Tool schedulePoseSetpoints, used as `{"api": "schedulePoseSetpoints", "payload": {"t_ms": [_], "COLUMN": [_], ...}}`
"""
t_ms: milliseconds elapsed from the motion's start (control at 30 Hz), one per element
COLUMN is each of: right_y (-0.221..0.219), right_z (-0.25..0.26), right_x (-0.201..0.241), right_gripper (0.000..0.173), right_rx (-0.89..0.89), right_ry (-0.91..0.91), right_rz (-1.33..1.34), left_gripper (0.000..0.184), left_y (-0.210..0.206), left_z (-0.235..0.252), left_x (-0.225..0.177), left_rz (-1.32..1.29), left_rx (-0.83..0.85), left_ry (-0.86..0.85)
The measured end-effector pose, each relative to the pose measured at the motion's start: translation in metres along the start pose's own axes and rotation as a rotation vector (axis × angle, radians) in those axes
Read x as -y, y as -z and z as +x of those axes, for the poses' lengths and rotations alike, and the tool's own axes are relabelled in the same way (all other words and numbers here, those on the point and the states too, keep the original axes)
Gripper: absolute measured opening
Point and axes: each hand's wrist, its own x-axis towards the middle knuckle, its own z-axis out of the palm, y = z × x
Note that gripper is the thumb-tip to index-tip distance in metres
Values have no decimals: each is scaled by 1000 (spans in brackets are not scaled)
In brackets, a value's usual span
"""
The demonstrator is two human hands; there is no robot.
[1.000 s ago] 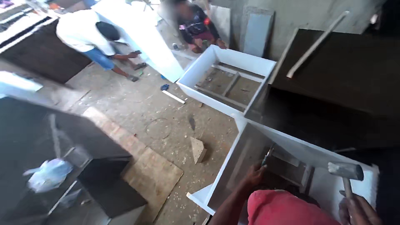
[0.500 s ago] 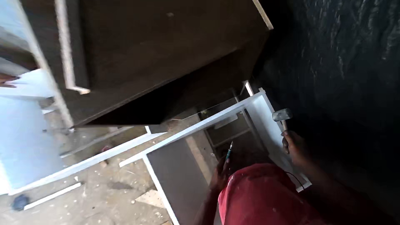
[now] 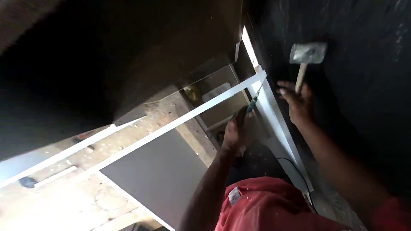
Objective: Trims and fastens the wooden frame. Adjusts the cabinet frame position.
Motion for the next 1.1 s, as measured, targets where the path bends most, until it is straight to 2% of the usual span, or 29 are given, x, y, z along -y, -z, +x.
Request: {"api": "schedulePoseSetpoints", "payload": {"t_ms": [133,267,467,733,1100], "right_y": [-17,-31,-42,-48,-51], "right_z": [32,41,45,44,49], "right_x": [-5,-5,-18,-24,-28], "right_gripper": [25,22,20,20,26], "right_rx": [2,-40,-92,-105,-145], "right_ry": [-24,-58,9,122,109], "right_rz": [220,314,302,289,289], "left_gripper": [46,51,44,45,44], "left_y": [-14,-22,-24,-28,-33], "left_z": [18,21,16,17,18], "left_x": [3,9,6,5,5], "left_rz": [62,139,191,198,169], "left_rx": [-75,-130,-155,-153,-189], "left_ry": [-52,-68,-51,-20,-75]}}
